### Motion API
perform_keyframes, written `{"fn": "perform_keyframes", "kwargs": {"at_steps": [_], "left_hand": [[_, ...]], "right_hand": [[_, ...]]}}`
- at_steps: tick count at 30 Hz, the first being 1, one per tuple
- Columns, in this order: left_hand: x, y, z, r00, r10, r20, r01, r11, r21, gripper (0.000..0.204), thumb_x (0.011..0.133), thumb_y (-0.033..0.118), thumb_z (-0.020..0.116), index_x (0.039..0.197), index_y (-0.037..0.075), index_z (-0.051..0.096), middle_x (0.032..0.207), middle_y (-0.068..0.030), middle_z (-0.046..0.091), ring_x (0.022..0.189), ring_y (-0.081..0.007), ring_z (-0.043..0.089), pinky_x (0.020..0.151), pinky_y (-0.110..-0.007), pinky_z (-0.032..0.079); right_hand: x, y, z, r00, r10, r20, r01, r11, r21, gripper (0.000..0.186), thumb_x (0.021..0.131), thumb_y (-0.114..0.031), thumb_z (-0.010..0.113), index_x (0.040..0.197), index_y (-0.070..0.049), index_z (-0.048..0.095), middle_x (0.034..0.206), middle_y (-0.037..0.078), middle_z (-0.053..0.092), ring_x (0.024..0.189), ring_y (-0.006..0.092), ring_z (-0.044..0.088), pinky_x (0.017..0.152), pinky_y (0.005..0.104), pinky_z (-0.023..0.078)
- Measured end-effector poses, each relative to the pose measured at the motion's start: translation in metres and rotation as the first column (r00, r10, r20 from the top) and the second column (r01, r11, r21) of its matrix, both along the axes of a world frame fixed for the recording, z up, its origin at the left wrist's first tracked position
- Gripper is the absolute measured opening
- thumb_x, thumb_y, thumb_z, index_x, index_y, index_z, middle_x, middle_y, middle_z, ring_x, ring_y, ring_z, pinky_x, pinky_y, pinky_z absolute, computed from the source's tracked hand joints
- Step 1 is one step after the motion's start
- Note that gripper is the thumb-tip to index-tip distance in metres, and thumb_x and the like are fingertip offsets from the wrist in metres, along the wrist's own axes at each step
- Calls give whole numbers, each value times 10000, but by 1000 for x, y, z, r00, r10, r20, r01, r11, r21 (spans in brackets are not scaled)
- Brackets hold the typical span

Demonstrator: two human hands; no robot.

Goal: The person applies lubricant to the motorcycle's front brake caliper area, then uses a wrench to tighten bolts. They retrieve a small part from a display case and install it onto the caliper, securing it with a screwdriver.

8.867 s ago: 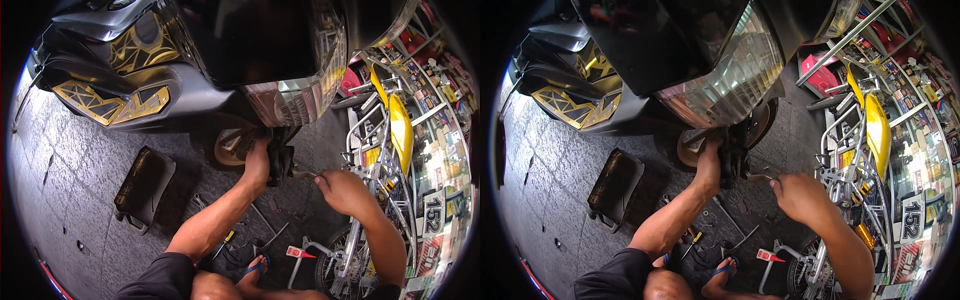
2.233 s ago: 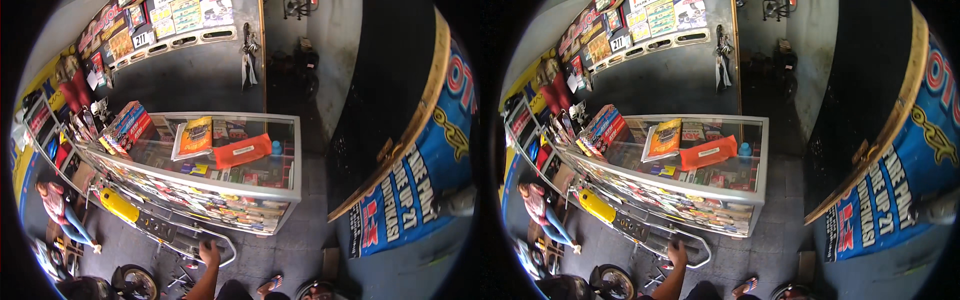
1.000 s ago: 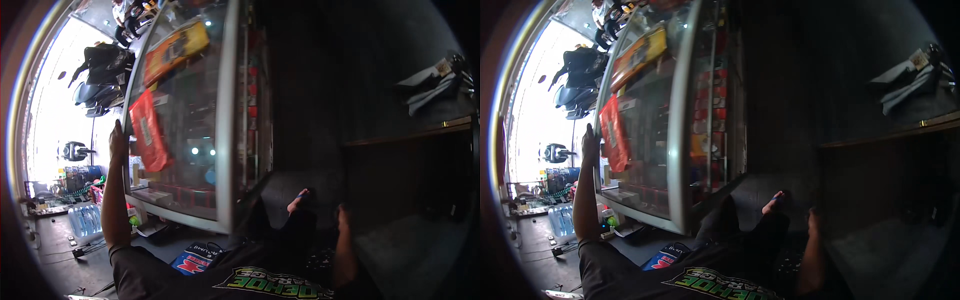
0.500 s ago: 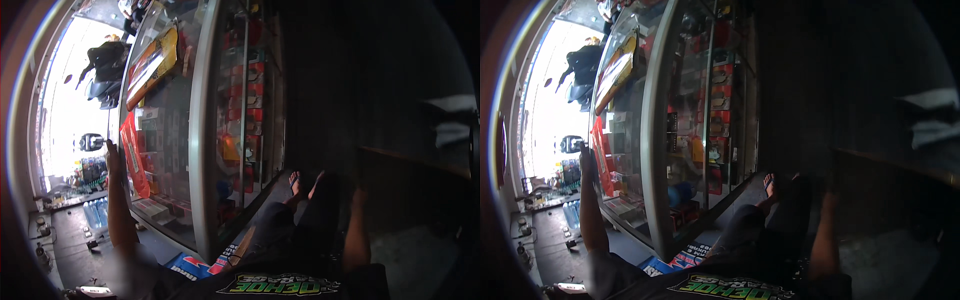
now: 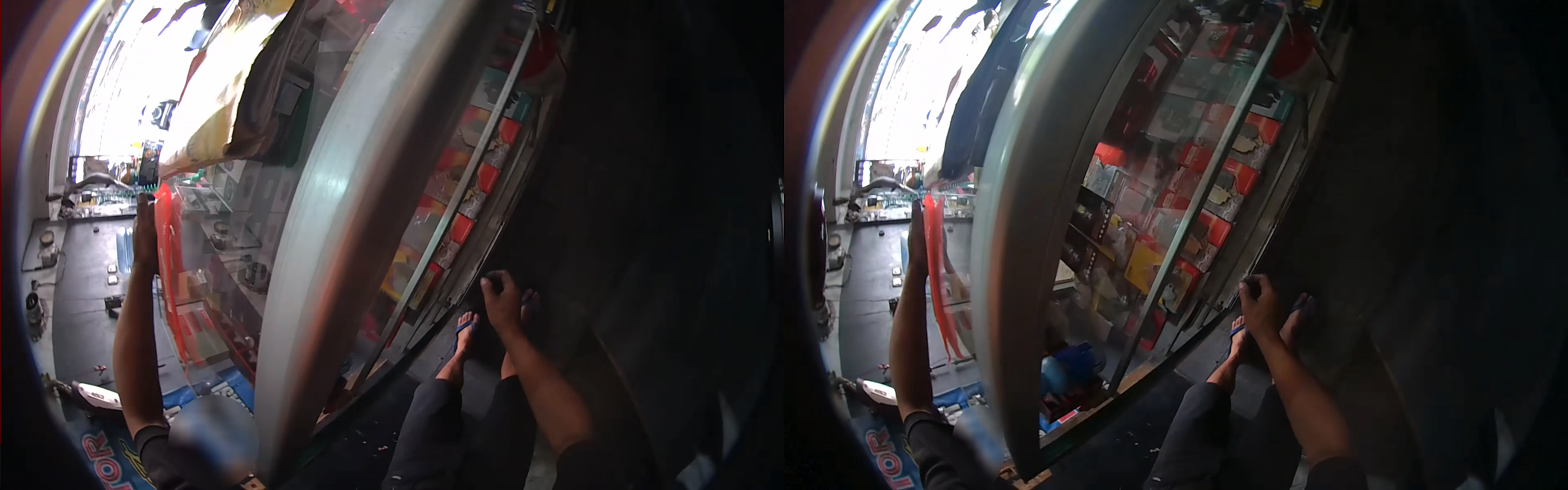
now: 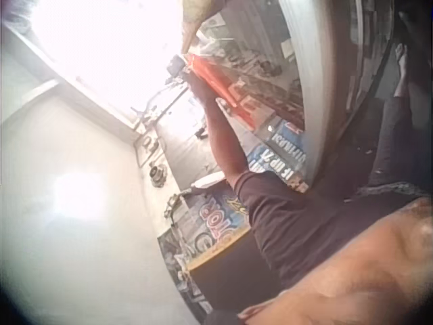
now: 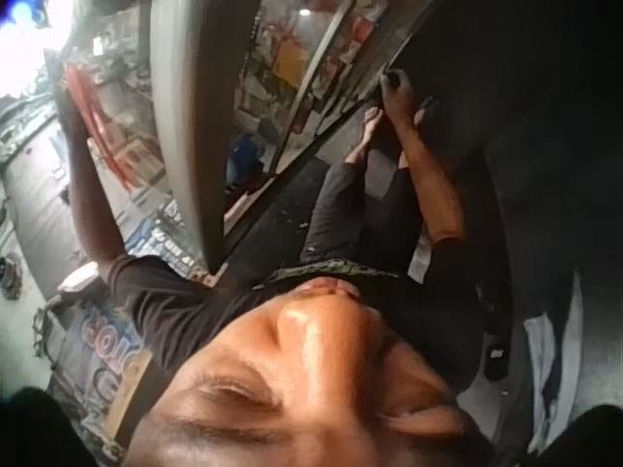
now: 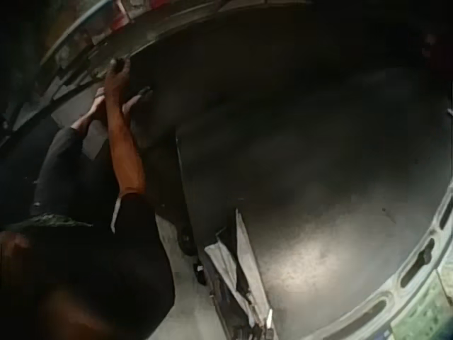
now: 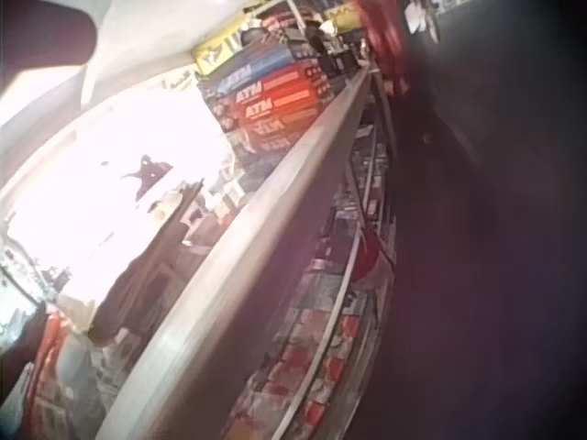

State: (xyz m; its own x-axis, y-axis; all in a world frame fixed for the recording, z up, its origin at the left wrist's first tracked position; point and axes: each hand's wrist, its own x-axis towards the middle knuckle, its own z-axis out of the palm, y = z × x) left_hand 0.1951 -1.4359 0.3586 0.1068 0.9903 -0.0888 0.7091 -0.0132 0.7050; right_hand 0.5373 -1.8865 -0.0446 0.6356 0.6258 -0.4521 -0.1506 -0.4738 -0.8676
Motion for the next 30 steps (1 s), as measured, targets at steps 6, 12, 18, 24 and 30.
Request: {"fn": "perform_keyframes", "kwargs": {"at_steps": [6,12,18,24,30], "left_hand": [[-9,11,12,985,-61,-160,74,994,78,570,1025,555,361,1013,50,624,735,-27,565,622,-117,544,555,-273,460],[27,-19,10,969,-7,-246,37,992,118,613,1045,529,294,844,40,603,738,-14,530,675,-145,445,685,-349,416],[19,-10,3,993,19,-115,0,986,164,612,1020,579,345,892,53,632,767,-6,556,702,-102,494,648,-289,435],[12,-4,1,995,-35,-90,42,997,70,612,1035,549,321,1040,19,626,846,-45,609,692,-116,546,641,-297,472],[0,-1,6,988,-106,-108,118,987,105,604,1037,544,308,903,44,619,747,-27,579,653,-124,527,615,-321,456]], "right_hand": [[33,32,-4,994,-92,67,82,986,143,148,913,-162,634,939,-19,609,847,57,656,791,138,633,737,304,502],[50,39,1,996,-71,63,60,986,155,150,910,-151,638,975,-20,607,858,58,648,799,143,619,735,301,494],[63,45,6,998,-26,63,19,993,117,212,890,-162,662,1039,-22,604,923,82,635,853,167,596,786,319,479],[93,93,-1,797,9,604,-138,976,167,541,784,-266,776,1206,-27,537,1156,178,550,1067,330,536,911,423,444],[121,169,34,417,373,829,-376,901,-216,761,696,-416,835,1258,-10,518,1229,189,512,1151,360,491,985,509,398]]}}
